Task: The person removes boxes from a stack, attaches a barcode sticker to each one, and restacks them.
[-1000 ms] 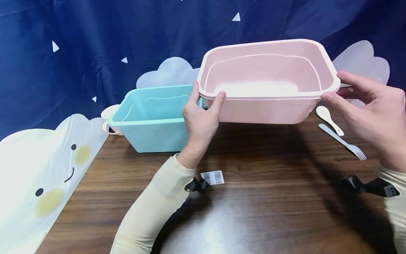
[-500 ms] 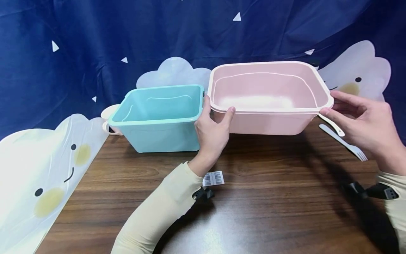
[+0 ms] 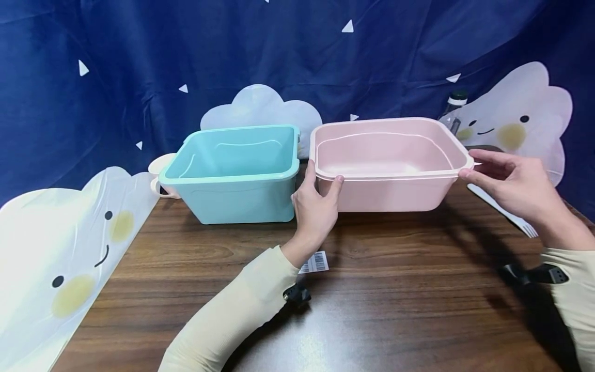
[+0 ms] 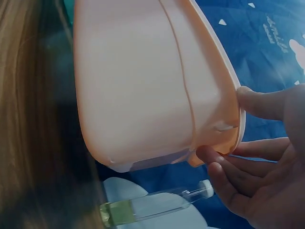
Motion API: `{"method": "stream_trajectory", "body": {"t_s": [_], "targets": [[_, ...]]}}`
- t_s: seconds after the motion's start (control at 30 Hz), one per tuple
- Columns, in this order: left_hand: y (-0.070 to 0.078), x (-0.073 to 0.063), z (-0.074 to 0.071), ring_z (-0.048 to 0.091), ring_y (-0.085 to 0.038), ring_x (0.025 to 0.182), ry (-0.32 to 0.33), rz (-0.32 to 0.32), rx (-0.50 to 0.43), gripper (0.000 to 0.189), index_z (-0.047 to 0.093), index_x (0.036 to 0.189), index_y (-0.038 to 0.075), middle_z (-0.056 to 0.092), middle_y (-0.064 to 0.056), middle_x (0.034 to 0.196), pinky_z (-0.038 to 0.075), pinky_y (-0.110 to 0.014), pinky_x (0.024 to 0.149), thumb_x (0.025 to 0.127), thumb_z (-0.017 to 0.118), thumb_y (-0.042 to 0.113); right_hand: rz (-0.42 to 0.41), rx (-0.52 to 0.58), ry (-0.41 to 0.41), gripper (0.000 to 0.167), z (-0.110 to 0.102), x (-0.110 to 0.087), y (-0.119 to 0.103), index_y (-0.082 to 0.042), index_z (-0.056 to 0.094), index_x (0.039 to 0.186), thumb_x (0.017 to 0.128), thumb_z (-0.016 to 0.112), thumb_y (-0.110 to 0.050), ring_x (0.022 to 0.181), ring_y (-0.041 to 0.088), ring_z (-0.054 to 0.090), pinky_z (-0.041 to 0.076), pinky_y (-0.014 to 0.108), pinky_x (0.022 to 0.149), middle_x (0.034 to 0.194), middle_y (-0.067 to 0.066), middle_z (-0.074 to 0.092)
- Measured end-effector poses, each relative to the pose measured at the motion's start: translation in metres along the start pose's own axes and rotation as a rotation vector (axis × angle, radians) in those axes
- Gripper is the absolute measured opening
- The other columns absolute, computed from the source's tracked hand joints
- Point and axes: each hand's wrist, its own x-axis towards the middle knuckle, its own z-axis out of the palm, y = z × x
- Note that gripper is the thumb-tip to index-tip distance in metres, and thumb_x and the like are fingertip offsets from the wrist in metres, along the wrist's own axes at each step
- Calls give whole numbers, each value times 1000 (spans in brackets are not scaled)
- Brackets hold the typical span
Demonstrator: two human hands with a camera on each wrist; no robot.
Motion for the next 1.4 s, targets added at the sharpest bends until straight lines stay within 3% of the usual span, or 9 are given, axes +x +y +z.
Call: {"method": "stream_trajectory", "body": {"t_s": [0.17, 0.47, 0.67, 0.93, 1.4], "targets": [[-8, 0, 0, 52, -23, 137, -25, -29, -1, 70, 42, 151, -1, 52, -14, 149, 40, -41, 115, 93, 73, 24, 14, -16, -24, 54, 8, 3, 4, 10, 57, 133, 90, 76, -18, 72, -23, 58, 45, 3, 60, 76, -46, 58], [-19, 5, -7, 54, -25, 136, -22, -56, 43, 68, 44, 151, 4, 54, -12, 148, 42, -42, 113, 93, 73, 25, -14, 2, -32, 53, 21, 11, 6, 10, 61, 130, 89, 78, -20, 74, -21, 58, 45, 4, 62, 77, -44, 60], [-24, 6, -9, 53, -25, 137, -40, -66, 65, 70, 42, 152, 1, 52, -12, 149, 42, -42, 113, 94, 72, 26, -25, -18, -42, 52, 26, 14, 8, 8, 62, 129, 90, 77, -23, 75, -23, 57, 44, 3, 63, 77, -47, 57], [-27, 4, -9, 48, -22, 140, -88, -74, 78, 74, 38, 153, 0, 47, -10, 153, 39, -41, 116, 93, 72, 28, -29, -56, -56, 53, 27, 14, 12, 7, 62, 130, 90, 77, -26, 74, -25, 55, 44, 2, 63, 76, -49, 54], [-26, 0, -10, 52, -27, 138, -136, -98, 111, 79, 38, 154, 3, 48, -11, 153, 42, -42, 114, 92, 72, 39, -26, -90, -66, 54, 24, 11, 17, 7, 63, 129, 89, 78, -26, 74, -26, 53, 43, 2, 62, 77, -46, 53]]}}
